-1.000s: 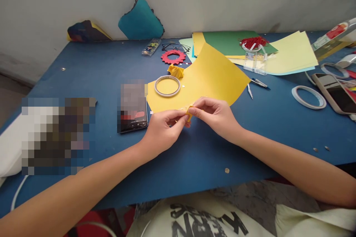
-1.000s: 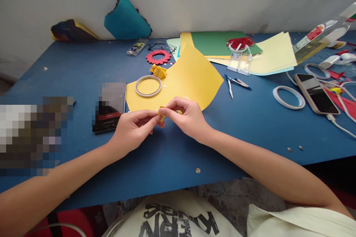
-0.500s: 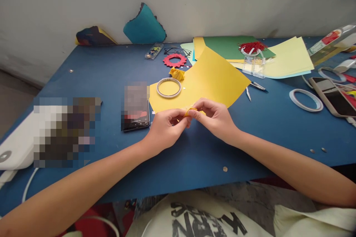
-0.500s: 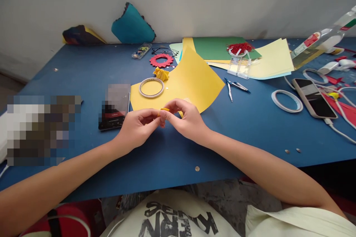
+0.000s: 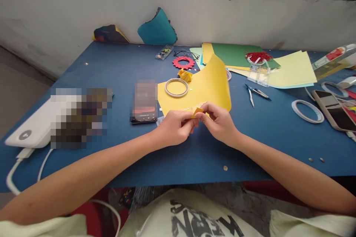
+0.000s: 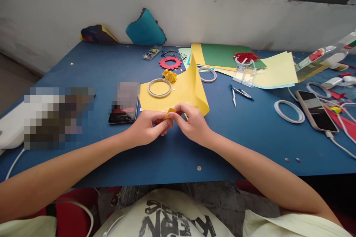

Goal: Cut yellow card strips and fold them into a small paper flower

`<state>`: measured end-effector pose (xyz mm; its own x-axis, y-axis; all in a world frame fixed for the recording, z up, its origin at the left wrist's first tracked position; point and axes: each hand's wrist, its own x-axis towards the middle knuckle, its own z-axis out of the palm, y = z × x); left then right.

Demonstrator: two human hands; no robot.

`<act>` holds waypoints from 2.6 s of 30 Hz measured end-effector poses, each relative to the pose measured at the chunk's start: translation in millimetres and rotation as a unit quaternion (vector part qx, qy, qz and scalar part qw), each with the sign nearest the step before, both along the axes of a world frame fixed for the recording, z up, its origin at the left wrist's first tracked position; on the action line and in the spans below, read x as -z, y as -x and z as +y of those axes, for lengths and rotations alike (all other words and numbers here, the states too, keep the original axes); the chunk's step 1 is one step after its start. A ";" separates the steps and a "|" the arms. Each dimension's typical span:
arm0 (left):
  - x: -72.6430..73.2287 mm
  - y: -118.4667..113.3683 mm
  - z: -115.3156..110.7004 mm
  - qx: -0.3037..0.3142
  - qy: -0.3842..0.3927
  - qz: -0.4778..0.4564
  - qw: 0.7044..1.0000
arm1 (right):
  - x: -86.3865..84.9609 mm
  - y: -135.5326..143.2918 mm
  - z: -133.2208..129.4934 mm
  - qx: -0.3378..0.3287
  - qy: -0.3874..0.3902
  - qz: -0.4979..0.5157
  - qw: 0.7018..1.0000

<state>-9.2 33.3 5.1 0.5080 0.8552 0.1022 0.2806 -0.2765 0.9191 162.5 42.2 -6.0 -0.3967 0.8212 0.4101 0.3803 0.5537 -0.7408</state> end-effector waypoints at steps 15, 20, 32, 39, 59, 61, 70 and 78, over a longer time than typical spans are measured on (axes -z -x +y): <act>0.5 8.5 13.0 -0.015 0.124 -0.105 0.987 | 0.8 -11.1 11.6 -0.038 -0.203 -0.090 0.974; 0.3 7.3 12.7 -0.007 0.155 -0.133 0.979 | 5.8 -11.1 13.8 -0.037 -0.229 -0.103 0.967; -3.1 8.6 11.9 -0.035 0.121 -0.095 0.987 | 3.8 -18.8 16.3 -0.015 -0.385 -0.152 0.910; -0.6 6.2 9.3 -0.055 0.004 -0.019 0.998 | -3.4 -12.0 11.2 -0.033 -0.377 -0.109 0.919; -5.7 4.0 3.0 -0.022 0.110 -0.043 0.993 | -1.4 -4.4 6.1 0.037 0.038 0.039 0.998; -6.0 2.5 2.4 -0.021 0.124 -0.046 0.991 | 0.4 -4.4 4.8 0.034 0.022 0.031 0.999; -9.0 -0.1 3.6 -0.062 0.171 -0.123 0.976 | -3.3 -8.9 3.5 -0.075 -0.111 0.010 0.991; -4.6 -1.6 -1.6 -0.042 0.148 -0.137 0.979 | -5.1 -6.4 7.5 -0.047 -0.059 0.051 0.996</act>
